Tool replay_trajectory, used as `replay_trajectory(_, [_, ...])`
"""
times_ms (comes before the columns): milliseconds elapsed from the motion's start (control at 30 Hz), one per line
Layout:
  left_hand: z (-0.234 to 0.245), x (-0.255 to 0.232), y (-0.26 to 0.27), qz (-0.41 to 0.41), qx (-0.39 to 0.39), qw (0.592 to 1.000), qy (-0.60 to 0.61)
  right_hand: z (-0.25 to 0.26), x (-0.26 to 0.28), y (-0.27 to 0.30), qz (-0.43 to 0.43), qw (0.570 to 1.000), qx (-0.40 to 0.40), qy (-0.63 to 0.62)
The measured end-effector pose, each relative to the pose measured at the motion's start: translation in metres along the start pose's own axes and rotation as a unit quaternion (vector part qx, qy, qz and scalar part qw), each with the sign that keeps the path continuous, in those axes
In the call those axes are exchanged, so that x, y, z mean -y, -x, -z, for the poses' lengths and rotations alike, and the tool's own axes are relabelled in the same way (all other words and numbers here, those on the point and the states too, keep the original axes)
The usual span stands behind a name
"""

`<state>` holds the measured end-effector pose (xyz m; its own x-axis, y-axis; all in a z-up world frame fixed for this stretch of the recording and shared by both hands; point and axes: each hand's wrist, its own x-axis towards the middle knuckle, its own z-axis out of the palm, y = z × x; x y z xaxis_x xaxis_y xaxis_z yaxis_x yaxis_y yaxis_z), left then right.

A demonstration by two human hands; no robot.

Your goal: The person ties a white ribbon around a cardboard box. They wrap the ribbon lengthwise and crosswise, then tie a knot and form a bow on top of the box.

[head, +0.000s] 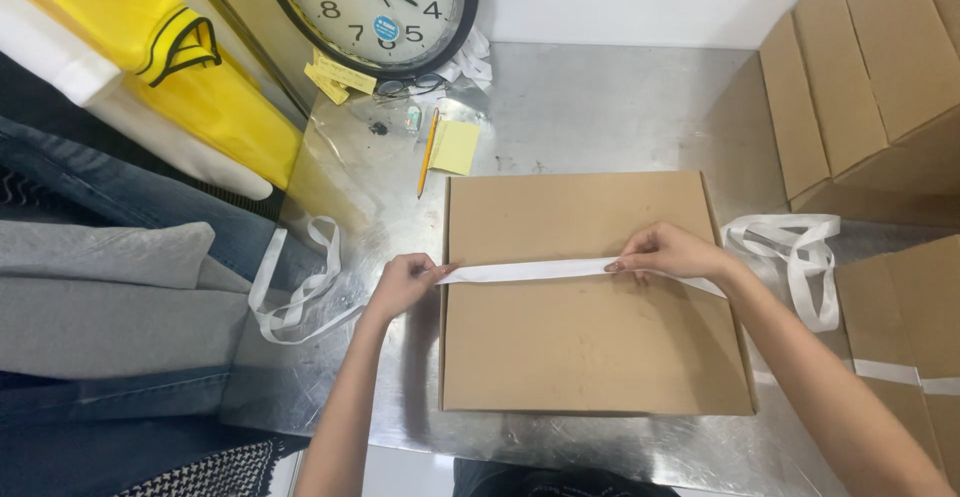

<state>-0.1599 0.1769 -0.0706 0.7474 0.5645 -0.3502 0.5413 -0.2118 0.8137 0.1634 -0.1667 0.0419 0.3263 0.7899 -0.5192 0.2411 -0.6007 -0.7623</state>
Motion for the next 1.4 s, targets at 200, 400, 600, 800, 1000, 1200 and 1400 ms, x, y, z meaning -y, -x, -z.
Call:
replay_trajectory(200, [-0.007,-0.013,0.01,-0.008,-0.016,1.0,-0.01,0.037,-0.023,0.026,-0.045,0.996,-0.072,0.026])
replay_trajectory(400, [-0.013,-0.01,0.017,-0.093,-0.019,0.995,0.043,0.064,-0.06,0.067,-0.086,0.984,-0.151,0.037])
replay_trajectory(600, [-0.021,0.013,0.007,-0.128,-0.031,0.987,0.095,0.069,-0.094,0.082,-0.058,0.975,-0.213,0.016])
replay_trajectory(800, [-0.035,0.015,0.012,-0.126,-0.033,0.973,0.19,0.059,-0.134,0.082,-0.045,0.97,-0.228,-0.069])
replay_trajectory(1000, [-0.042,0.007,0.022,-0.122,-0.063,0.969,0.203,0.053,-0.235,0.049,0.062,0.936,-0.193,-0.286])
replay_trajectory(1200, [-0.053,0.019,0.016,-0.138,-0.071,0.962,0.223,0.025,-0.24,0.042,0.041,0.895,-0.2,-0.397])
replay_trajectory(1400, [-0.065,0.018,0.017,-0.144,-0.1,0.95,0.258,-0.002,-0.249,0.028,0.092,0.853,-0.252,-0.448])
